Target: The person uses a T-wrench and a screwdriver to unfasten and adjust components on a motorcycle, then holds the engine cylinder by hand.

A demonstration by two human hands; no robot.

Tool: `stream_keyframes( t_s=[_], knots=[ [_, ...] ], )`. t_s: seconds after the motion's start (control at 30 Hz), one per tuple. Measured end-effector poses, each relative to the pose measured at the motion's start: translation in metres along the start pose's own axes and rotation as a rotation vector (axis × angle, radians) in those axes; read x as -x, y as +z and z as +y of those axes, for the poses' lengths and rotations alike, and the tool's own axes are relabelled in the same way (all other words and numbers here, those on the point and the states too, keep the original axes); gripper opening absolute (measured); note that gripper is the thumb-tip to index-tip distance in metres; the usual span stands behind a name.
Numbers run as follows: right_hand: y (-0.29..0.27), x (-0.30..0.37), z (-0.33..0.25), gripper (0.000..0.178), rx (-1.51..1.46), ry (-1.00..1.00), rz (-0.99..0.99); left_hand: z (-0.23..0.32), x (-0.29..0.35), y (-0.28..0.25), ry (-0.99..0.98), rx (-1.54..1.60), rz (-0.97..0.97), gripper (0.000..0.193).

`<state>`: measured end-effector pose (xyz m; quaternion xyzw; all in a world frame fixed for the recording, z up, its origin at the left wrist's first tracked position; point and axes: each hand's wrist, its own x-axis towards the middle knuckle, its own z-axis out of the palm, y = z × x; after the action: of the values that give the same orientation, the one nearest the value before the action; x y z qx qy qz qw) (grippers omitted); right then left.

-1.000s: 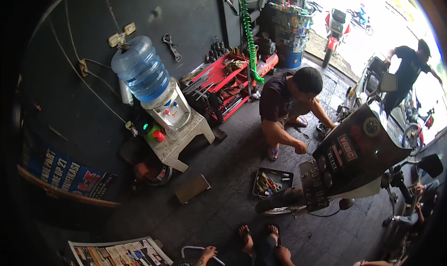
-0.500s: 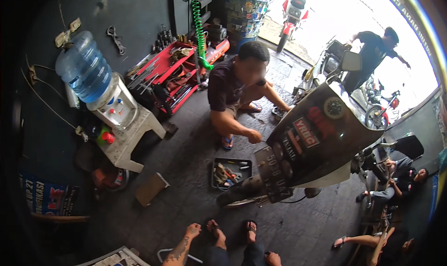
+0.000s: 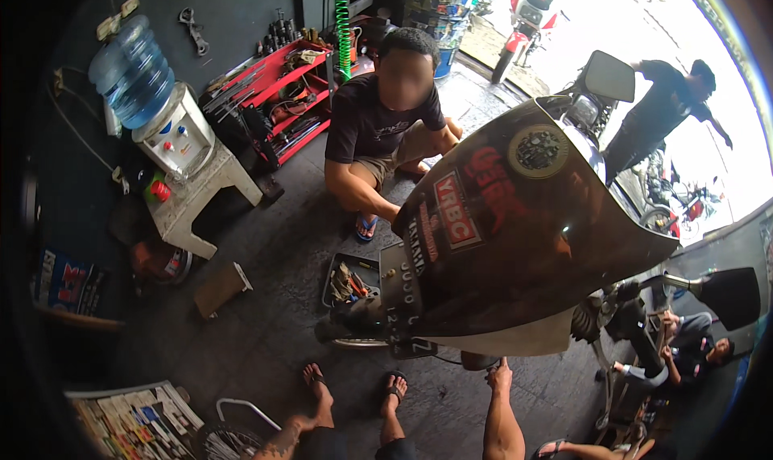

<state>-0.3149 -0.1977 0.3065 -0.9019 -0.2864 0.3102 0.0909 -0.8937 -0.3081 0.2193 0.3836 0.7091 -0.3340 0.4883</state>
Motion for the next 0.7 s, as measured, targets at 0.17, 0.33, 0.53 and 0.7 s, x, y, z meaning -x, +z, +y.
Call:
stream_keyframes(
  t_s=[0.17,0.33,0.53,0.7],
  knots=[
    [0.004,-0.020,0.065,0.021,0.582,-0.425,0.025,0.045,0.033,0.113,-0.163,0.031,0.163,0.069],
    [0.085,0.107,0.122,0.036,0.630,-0.417,-0.544,0.068,0.043,0.156,-0.297,0.071,0.269,0.075],
    [0.051,0.169,0.068,0.032,0.486,-0.426,-0.532,0.095,0.037,0.182,-0.321,0.094,0.362,0.082],
    [0.043,0.180,0.068,0.030,0.464,-0.434,-0.550,0.087,0.031,0.197,-0.359,0.025,0.434,0.092]
  ],
)
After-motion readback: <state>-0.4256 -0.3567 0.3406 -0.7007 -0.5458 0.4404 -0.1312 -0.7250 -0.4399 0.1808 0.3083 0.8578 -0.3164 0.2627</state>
